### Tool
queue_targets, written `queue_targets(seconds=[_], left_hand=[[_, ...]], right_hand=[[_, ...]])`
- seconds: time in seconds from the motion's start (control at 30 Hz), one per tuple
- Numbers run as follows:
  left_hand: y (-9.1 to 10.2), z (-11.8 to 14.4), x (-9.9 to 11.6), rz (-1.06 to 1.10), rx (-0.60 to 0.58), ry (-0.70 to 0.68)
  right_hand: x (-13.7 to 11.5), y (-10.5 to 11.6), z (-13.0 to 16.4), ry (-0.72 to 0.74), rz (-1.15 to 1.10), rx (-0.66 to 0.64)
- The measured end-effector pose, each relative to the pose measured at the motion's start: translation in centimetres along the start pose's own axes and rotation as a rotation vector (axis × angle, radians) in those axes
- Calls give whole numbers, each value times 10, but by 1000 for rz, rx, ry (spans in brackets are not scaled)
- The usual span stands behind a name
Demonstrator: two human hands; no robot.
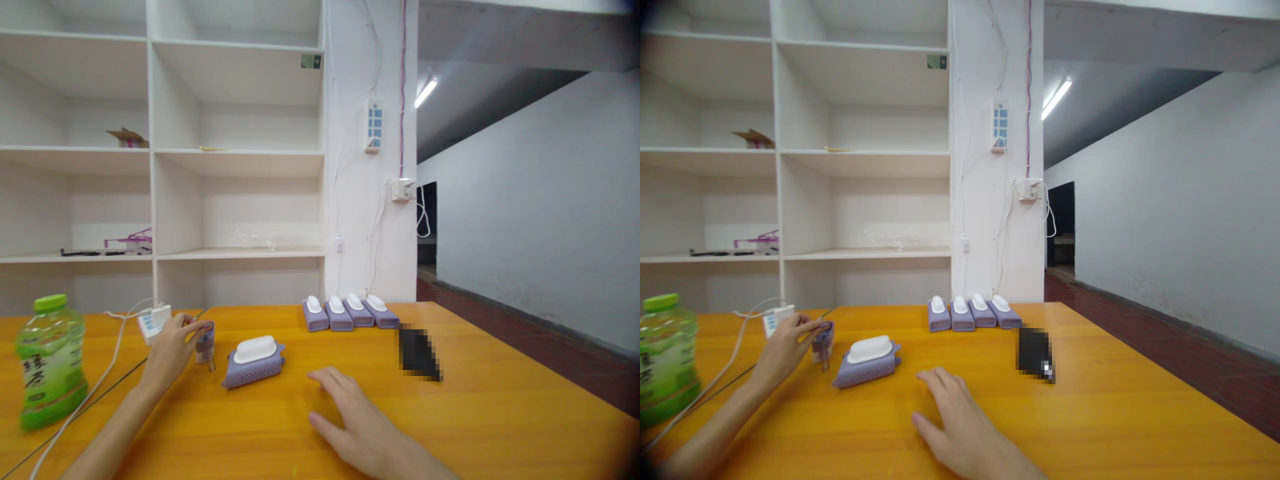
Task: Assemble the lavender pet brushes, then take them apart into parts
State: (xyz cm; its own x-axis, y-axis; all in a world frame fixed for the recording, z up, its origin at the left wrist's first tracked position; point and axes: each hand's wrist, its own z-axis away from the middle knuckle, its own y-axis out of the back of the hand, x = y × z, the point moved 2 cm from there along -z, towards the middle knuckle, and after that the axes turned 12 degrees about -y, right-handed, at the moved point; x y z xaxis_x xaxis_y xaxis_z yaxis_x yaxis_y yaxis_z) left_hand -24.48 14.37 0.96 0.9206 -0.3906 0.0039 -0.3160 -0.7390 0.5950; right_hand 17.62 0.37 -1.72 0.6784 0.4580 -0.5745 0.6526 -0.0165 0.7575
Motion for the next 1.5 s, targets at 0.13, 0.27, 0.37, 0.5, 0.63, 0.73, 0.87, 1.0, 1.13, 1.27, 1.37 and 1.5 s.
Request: queue_targets(seconds=[0.13, 0.27, 0.37, 0.5, 0.63, 0.73, 0.87, 1.0, 1.13, 1.27, 1.37, 1.5], left_hand=[[-1, -7, 8, -23, 10, -36], [-8, -15, 12, 16, -23, -66], [-14, -13, 11, 67, -65, -74], [-15, -9, 7, 100, -84, -43], [-10, -11, 4, 98, -99, 3], [-2, -13, 5, 79, -112, 21], [7, -11, 8, 13, -106, 69], [9, -8, 12, -15, -125, 77], [8, -9, 13, -20, -122, 53], [6, -9, 11, -31, -88, 55], [7, -7, 10, -26, -62, 43], [15, -7, 14, -15, 12, 4]], right_hand=[[-1, 0, 0, -1, 3, -7], [0, 0, 0, -2, 5, -8], [0, 0, 0, -6, 1, -7], [0, 0, 1, -6, -10, -13], [1, 0, 1, -5, -5, -10], [3, -1, 1, -6, 2, -12], [3, -1, 1, -4, 15, -15], [2, -1, 1, -8, 14, -14], [3, -2, 1, -7, 17, -9], [4, -2, 0, -7, 24, -13], [4, -2, -1, 1, 24, -18], [4, -2, -1, 7, 25, -20]])
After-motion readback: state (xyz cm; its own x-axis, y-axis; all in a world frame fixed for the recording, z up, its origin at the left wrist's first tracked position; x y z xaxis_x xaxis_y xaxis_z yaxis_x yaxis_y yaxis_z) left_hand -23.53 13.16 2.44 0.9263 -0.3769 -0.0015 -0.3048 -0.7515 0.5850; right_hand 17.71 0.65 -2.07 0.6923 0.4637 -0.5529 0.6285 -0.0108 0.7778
